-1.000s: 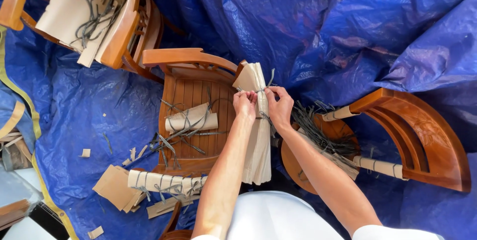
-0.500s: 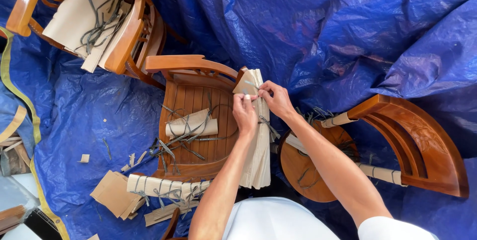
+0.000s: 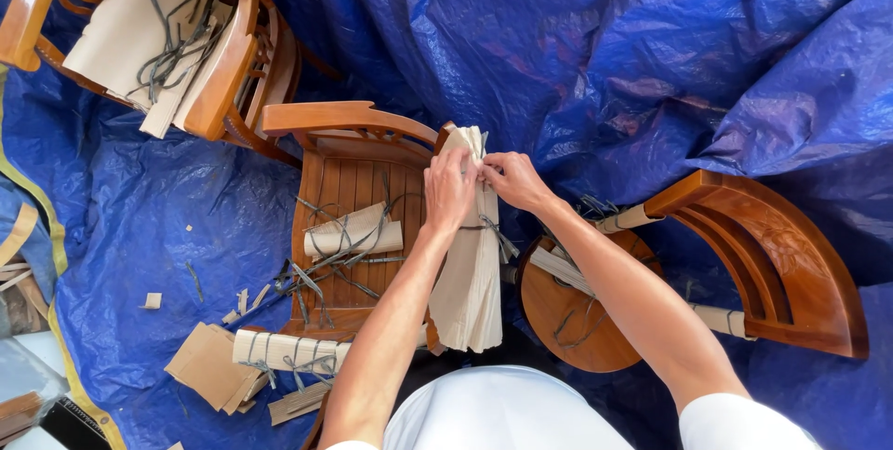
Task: Wrap wooden chairs with protective corrugated cardboard and secure them using plastic ties.
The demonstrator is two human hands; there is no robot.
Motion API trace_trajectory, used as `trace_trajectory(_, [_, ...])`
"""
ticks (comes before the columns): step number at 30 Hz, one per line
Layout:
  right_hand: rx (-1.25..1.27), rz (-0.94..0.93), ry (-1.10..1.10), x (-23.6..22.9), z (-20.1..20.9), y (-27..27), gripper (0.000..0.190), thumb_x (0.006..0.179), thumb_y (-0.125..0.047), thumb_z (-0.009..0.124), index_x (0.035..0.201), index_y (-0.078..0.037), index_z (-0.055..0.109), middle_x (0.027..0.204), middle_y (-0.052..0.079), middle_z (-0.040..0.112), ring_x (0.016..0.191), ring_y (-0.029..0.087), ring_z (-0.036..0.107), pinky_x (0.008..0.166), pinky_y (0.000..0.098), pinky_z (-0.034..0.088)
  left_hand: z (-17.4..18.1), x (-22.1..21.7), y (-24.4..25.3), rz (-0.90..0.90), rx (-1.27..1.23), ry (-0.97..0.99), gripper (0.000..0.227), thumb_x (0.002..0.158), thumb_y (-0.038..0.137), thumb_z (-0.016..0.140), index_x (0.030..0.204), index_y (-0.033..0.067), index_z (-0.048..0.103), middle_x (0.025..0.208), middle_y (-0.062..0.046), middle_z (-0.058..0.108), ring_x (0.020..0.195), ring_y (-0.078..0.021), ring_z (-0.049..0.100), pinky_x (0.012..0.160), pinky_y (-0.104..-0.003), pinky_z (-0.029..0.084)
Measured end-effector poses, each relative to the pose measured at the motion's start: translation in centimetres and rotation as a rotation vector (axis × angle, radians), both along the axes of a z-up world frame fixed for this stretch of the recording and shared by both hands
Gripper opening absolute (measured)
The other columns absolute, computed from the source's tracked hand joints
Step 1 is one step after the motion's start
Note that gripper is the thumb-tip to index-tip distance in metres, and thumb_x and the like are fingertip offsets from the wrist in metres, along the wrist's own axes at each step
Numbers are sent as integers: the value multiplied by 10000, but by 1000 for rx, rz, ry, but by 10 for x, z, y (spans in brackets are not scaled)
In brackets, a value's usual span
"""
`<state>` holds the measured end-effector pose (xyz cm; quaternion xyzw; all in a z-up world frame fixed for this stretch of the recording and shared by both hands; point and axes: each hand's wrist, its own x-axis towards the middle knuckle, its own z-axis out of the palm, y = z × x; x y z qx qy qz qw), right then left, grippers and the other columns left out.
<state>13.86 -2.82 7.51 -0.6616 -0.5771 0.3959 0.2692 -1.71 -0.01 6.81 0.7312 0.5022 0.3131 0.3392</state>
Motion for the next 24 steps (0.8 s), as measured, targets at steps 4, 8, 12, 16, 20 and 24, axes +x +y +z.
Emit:
trace_trajectory(4, [-151,-22,25,2,3,5,279,1013,-237,621,993,-9,779,794,83,749,715,139,677,680,334,546,-20,-18,-5,-83,-126,66,170,996,188,691,993,18,692,994,-133,701,877,-306,697,763,-441,545])
trace_trajectory(8, [-192,-13,19,6,4,12,283,1013,-248,616,989,-17,778,807,55,751,736,132,673,686,326,538,0,-31,-11,-93,-83,90,165,990,155,693,977,-7,670,963,-147,699,874,-325,704,747,-449,549])
trace_trajectory(12, [-195,23,84,9,-3,13,270,999,-241,631,987,-22,789,816,57,753,752,128,668,701,321,542,16,-35,-2,-96,-110,-27,187,941,144,701,1075,19,667,1023,-137,692,900,-295,710,748,-431,568])
trace_trajectory(16, [-211,50,26,9,-3,14,243,985,-238,650,1022,-41,787,807,62,746,745,129,670,694,327,536,10,-26,1,-145,-125,-104,308,865,165,764,1124,30,671,1016,-123,686,901,-283,707,747,-433,569])
trace_trajectory(20, [-219,22,54,11,-7,14,251,989,-242,646,1007,-38,790,818,45,751,749,111,680,701,301,553,10,-25,-5,-129,-170,9,130,914,168,729,984,58,732,934,-90,718,829,-257,720,734,-426,567])
trace_trajectory(24, [-212,32,150,17,-13,14,233,992,-233,641,1005,-47,781,810,28,738,742,94,657,665,283,532,8,-33,-7,-189,-168,43,126,956,177,717,997,60,738,921,-99,718,818,-269,701,742,-422,562])
